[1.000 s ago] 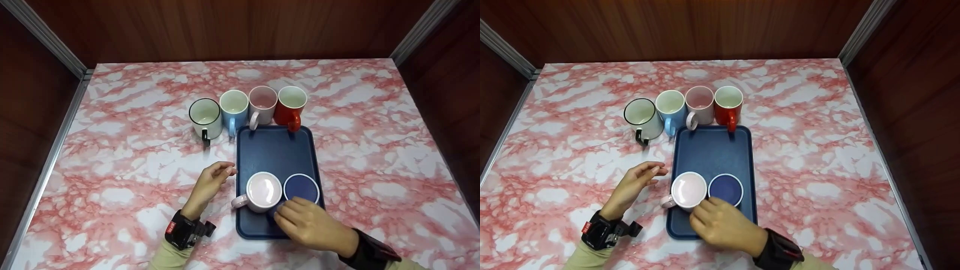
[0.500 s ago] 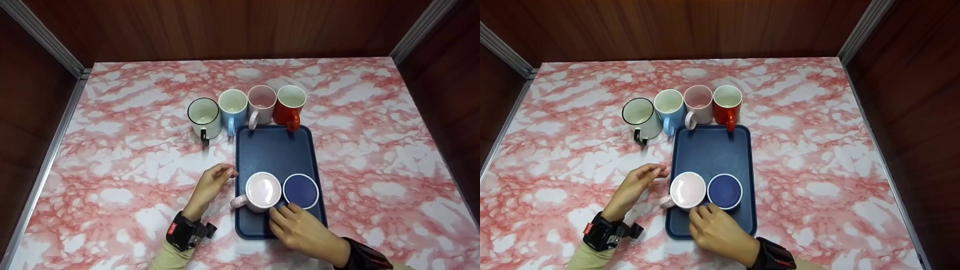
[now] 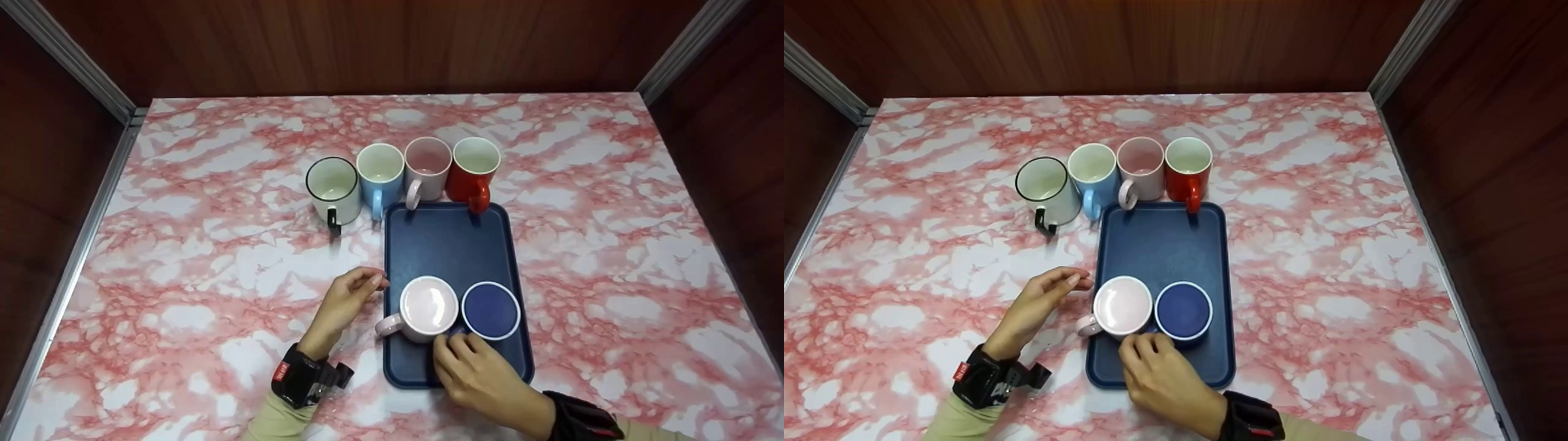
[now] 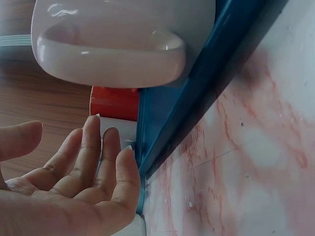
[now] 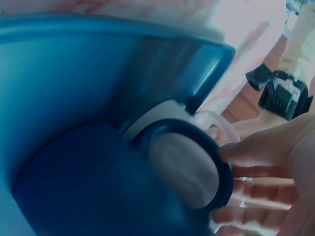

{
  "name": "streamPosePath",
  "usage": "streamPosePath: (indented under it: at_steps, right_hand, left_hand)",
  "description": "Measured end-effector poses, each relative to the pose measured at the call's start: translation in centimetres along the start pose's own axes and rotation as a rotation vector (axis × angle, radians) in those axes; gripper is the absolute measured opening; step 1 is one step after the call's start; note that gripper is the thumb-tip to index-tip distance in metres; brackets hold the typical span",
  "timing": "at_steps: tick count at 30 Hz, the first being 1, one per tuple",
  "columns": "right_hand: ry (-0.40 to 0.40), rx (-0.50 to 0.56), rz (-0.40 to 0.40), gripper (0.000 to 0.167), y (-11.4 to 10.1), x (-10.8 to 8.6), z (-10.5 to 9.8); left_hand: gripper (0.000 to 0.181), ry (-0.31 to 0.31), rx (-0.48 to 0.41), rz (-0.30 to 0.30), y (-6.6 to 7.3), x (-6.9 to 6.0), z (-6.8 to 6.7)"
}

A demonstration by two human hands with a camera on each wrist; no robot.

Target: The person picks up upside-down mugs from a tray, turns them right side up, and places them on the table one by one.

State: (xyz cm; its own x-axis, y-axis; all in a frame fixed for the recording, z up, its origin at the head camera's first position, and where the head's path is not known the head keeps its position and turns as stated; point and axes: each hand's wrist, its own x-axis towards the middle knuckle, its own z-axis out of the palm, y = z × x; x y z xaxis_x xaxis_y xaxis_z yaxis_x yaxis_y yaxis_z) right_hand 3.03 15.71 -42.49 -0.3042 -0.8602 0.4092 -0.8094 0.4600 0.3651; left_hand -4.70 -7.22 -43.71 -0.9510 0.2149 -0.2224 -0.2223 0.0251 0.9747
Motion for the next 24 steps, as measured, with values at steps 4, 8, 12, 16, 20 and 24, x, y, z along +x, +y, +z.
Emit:
streamPosePath:
  at_steps: [4, 8, 12, 16, 20, 24]
  right_hand:
    - [-0.012, -0.028, 0.02, 0.027, -0.19, 0.22, -0.02]
    - [-0.012, -0.021, 0.025, 0.027, -0.2, 0.37, -0.01]
    - [-0.029, -0.02, 0.034, 0.027, -0.15, 0.37, -0.04]
    - [-0.066, -0.035, 0.056, 0.027, -0.15, 0.28, -0.17]
    - [-0.105, -0.063, 0.091, 0.025, -0.22, 0.32, -0.3]
    - [-0.131, -0.119, 0.139, 0.025, -0.54, 0.6, -0.35]
  left_hand:
    - [0.029, -0.002, 0.001, 0.013, -0.13, 0.01, 0.1]
    - [0.028, 0.002, 0.004, 0.004, -0.23, 0.01, 0.24]
    - [0.027, 0.001, -0.002, 0.0, -0.39, -0.03, 0.35]
    - [0.027, -0.007, -0.007, 0.0, -0.59, -0.03, 0.41]
    - [0.027, -0.01, -0.02, -0.017, -0.71, -0.07, 0.47]
    - [0.028, -0.014, -0.044, -0.045, -0.81, -0.18, 0.57]
